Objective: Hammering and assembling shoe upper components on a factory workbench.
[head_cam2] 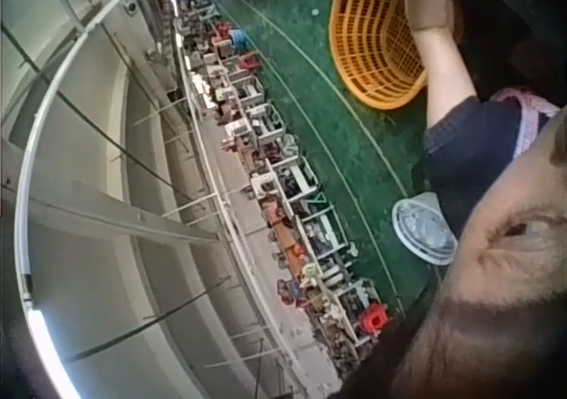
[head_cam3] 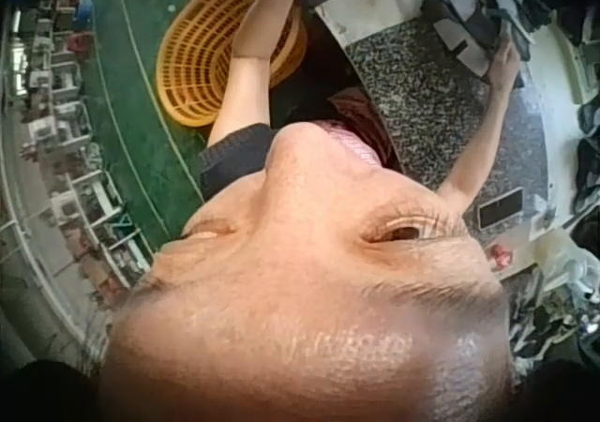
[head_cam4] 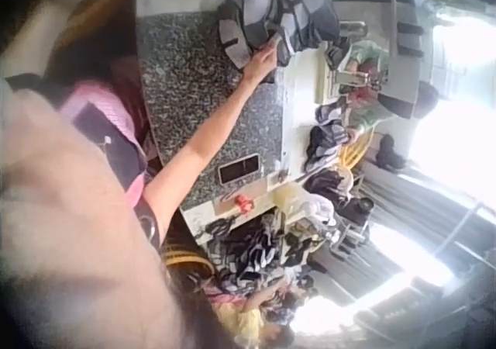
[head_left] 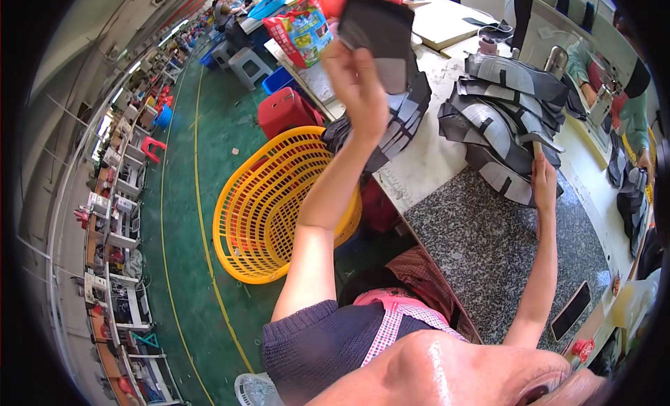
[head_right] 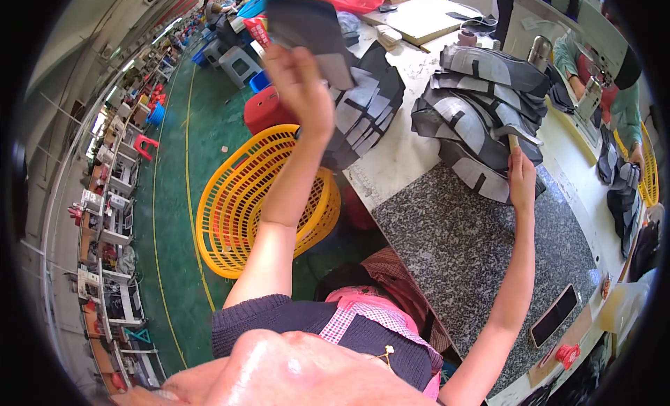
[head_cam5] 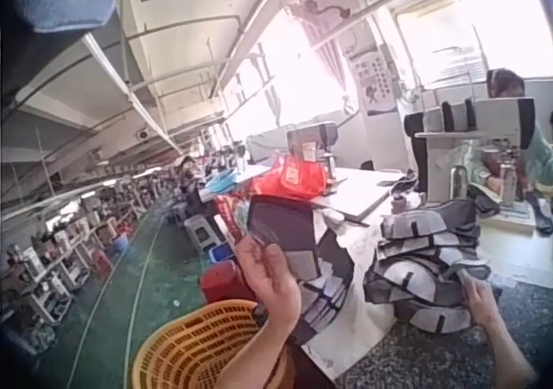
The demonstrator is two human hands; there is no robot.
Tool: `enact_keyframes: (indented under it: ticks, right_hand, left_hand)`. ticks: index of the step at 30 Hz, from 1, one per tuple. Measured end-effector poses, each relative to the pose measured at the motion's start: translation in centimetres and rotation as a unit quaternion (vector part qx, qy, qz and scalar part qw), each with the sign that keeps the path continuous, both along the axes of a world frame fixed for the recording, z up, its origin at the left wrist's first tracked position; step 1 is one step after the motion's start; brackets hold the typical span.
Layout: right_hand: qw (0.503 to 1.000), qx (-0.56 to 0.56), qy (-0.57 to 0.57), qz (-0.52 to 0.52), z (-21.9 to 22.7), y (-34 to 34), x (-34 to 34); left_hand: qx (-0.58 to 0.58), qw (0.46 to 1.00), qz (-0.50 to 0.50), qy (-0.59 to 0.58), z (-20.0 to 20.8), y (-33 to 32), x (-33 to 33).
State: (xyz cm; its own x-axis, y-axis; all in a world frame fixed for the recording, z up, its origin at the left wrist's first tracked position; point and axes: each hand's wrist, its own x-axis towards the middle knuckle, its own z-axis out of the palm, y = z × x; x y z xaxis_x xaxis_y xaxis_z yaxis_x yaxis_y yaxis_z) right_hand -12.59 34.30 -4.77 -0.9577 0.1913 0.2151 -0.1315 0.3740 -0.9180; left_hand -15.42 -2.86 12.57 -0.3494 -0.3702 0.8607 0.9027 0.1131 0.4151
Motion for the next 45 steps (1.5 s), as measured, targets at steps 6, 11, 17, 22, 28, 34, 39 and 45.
enact_keyframes:
  ticks: [6, 11, 17, 22, 28, 34, 39, 45]
  right_hand:
    - [0.99, 0.105, 0.089, -0.02, 1.3, -1.6, 4.2]
    - [0.989, -0.105, 0.025, -0.096, 2.2, -5.7, 15.8]
    - [0.99, 0.007, -0.128, -0.053, 2.7, -4.5, 29.3]
    - [0.96, -0.056, -0.219, -0.166, 4.1, -5.7, 36.0]
    - [0.952, 0.007, -0.251, -0.172, 3.1, -5.5, 37.4]
    - [0.948, 0.019, -0.287, -0.134, 4.8, -4.8, 37.0]
    - [0.955, 0.029, -0.281, -0.09, 6.7, -2.9, 35.8]
    - [0.957, 0.067, -0.252, -0.126, 6.8, -2.8, 34.4]
  left_hand:
    - [-0.58, 0.761, 0.034, -0.29, -0.3, 0.8, 9.4]
    - [-0.729, 0.533, -0.321, -0.287, -10.7, 6.1, 12.5]
    - [-0.621, 0.545, -0.479, -0.295, -17.3, 14.4, 15.6]
    - [-0.614, 0.593, -0.472, -0.22, -18.1, 18.9, 16.2]
    - [-0.633, 0.558, -0.463, -0.27, -16.3, 20.9, 17.1]
    - [-0.593, 0.622, -0.443, -0.255, -18.1, 20.7, 17.6]
    - [-0.58, 0.692, -0.415, -0.112, -18.5, 20.5, 17.4]
    - [-0.611, 0.694, -0.371, 0.087, -18.4, 20.2, 17.3]
